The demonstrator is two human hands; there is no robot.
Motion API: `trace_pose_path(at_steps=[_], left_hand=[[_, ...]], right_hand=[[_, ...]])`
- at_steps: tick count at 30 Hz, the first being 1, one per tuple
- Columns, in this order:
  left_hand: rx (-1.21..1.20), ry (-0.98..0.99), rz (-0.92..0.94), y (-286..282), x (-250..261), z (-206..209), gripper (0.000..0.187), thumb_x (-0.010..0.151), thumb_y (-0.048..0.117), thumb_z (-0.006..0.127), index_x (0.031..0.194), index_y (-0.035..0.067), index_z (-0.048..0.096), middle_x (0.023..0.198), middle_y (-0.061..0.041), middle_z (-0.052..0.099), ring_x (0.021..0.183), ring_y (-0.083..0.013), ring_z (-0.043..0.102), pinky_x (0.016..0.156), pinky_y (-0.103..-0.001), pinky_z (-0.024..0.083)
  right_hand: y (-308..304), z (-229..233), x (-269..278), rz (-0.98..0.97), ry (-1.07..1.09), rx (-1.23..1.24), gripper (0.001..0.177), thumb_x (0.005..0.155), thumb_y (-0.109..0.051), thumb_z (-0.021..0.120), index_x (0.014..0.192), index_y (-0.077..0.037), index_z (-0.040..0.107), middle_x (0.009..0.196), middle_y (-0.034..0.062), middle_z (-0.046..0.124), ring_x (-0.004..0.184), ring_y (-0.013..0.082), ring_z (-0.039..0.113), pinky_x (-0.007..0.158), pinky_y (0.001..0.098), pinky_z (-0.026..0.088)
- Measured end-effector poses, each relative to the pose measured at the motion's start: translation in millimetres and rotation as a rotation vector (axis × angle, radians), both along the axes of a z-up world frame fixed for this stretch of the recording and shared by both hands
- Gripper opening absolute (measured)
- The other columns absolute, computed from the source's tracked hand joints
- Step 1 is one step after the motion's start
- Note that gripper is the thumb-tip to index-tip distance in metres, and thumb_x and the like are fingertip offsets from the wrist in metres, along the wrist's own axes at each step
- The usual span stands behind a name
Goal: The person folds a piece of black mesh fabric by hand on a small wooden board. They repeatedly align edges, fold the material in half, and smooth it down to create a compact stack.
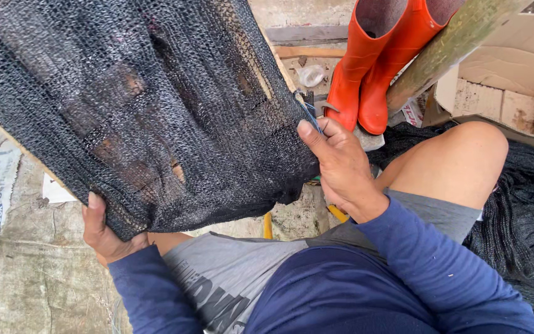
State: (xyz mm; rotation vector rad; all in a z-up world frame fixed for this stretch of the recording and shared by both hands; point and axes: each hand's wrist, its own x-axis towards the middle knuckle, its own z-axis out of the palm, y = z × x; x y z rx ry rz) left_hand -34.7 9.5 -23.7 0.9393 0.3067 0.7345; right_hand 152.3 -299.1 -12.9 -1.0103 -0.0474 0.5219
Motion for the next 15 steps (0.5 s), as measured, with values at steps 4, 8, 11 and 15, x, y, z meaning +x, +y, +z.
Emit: trace_pose_path(at_steps=[4,8,11,15], left_hand=[[-0.04,0.013,-0.043,-4,-8,3,0.052,0.113,0.032,0.057,0.154,0.001,0.05,0.129,-0.017,0.068,0.07,-0.0174,0.066,0.045,-0.026,0.043],[-0.092,0.029,-0.064,-1,-12,2,0.051,0.114,0.034,0.055,0.154,0.002,0.051,0.127,-0.016,0.069,0.068,-0.0173,0.065,0.04,-0.025,0.04],[-0.131,-0.03,-0.113,2,-12,1,0.053,0.114,0.032,0.057,0.157,0.003,0.052,0.133,-0.017,0.07,0.073,-0.0198,0.069,0.041,-0.026,0.046],[-0.118,-0.034,-0.025,2,-7,-3,0.055,0.112,0.029,0.058,0.156,-0.003,0.049,0.141,-0.019,0.064,0.108,-0.0274,0.072,0.078,-0.034,0.059]], right_hand=[[-3,-9,5,-0.063,-0.062,-0.047,0.026,0.107,-0.026,0.066,0.104,0.0,0.067,0.097,0.0034,0.07,0.087,0.0077,0.061,0.082,0.026,0.05],[-6,-17,8,-0.071,-0.107,-0.063,0.023,0.104,-0.026,0.066,0.102,-0.003,0.066,0.094,0.0018,0.07,0.084,0.0068,0.061,0.078,0.0239,0.05],[-4,-21,13,-0.089,-0.128,-0.084,0.022,0.105,-0.023,0.068,0.106,-0.002,0.065,0.095,0.0032,0.069,0.084,0.0078,0.06,0.076,0.0237,0.05],[-3,-22,19,-0.051,-0.118,-0.038,0.031,0.102,-0.022,0.066,0.123,0.0,0.061,0.107,0.0071,0.072,0.094,0.0108,0.066,0.085,0.0259,0.055]])
